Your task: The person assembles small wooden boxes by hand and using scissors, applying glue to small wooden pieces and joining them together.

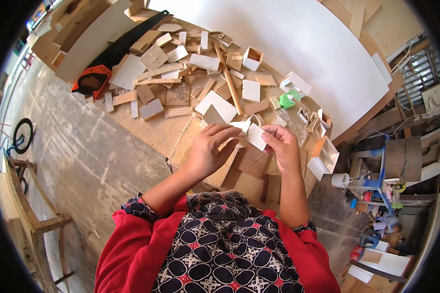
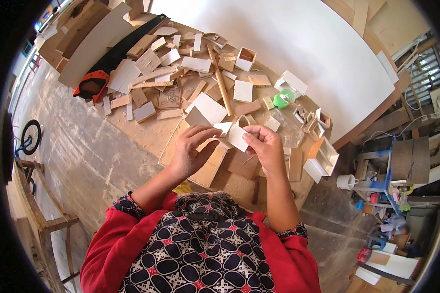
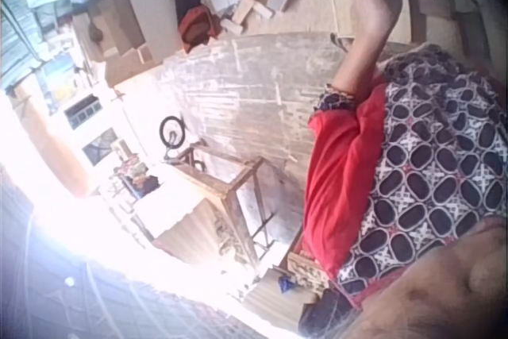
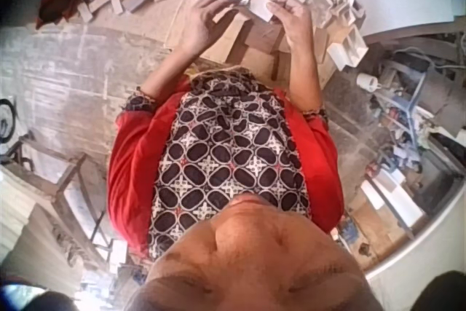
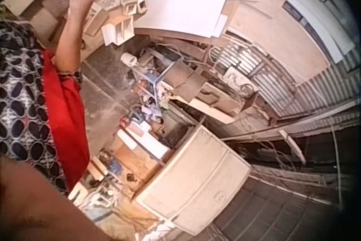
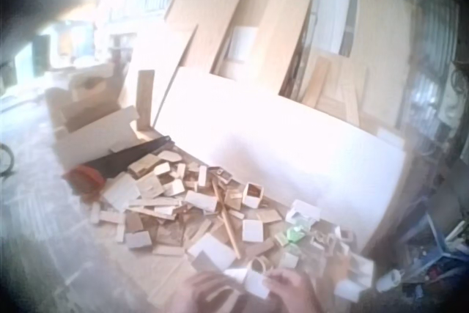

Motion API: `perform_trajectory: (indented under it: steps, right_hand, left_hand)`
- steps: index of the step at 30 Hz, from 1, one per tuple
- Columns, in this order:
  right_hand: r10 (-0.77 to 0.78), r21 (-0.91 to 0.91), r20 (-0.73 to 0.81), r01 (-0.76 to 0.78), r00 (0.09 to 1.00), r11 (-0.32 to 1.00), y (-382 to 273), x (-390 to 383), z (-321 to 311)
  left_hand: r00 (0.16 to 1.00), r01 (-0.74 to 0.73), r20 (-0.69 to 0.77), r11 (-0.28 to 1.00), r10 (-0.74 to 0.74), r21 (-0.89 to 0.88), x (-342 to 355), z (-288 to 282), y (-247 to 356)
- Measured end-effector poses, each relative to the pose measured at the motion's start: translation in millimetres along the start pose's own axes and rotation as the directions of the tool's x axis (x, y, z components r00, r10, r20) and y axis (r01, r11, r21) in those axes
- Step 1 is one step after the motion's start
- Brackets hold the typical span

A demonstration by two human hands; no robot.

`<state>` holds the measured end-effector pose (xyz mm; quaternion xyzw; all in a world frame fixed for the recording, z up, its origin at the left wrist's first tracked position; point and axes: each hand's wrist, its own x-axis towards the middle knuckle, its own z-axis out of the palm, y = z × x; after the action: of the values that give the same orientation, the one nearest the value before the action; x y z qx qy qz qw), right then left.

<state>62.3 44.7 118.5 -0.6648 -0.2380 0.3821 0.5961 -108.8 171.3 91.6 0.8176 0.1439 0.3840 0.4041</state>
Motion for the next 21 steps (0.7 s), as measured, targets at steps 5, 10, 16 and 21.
perform_trajectory:
  steps: [5, 10, 16, 21]
  right_hand:
    - [0.003, 0.008, 0.009, -0.003, 1.000, 1.000, 3, 2, -2]
    - [-0.013, -0.006, 0.001, 0.013, 1.000, 1.000, 3, 1, 0]
    - [-0.199, -0.261, -0.060, 0.177, 0.978, 0.949, 5, 1, 6]
    - [-0.440, -0.525, -0.041, 0.356, 0.897, 0.773, -9, -10, 18]
  left_hand:
    - [0.999, -0.001, 0.047, 0.998, -0.002, 0.059, 3, -2, 8]
    - [0.999, -0.003, 0.048, 0.999, 0.001, 0.044, 3, 0, 6]
    - [0.999, -0.030, 0.033, 0.999, 0.031, -0.014, 6, 4, 2]
    - [0.999, -0.028, 0.030, 0.999, 0.028, 0.020, 9, 4, 6]
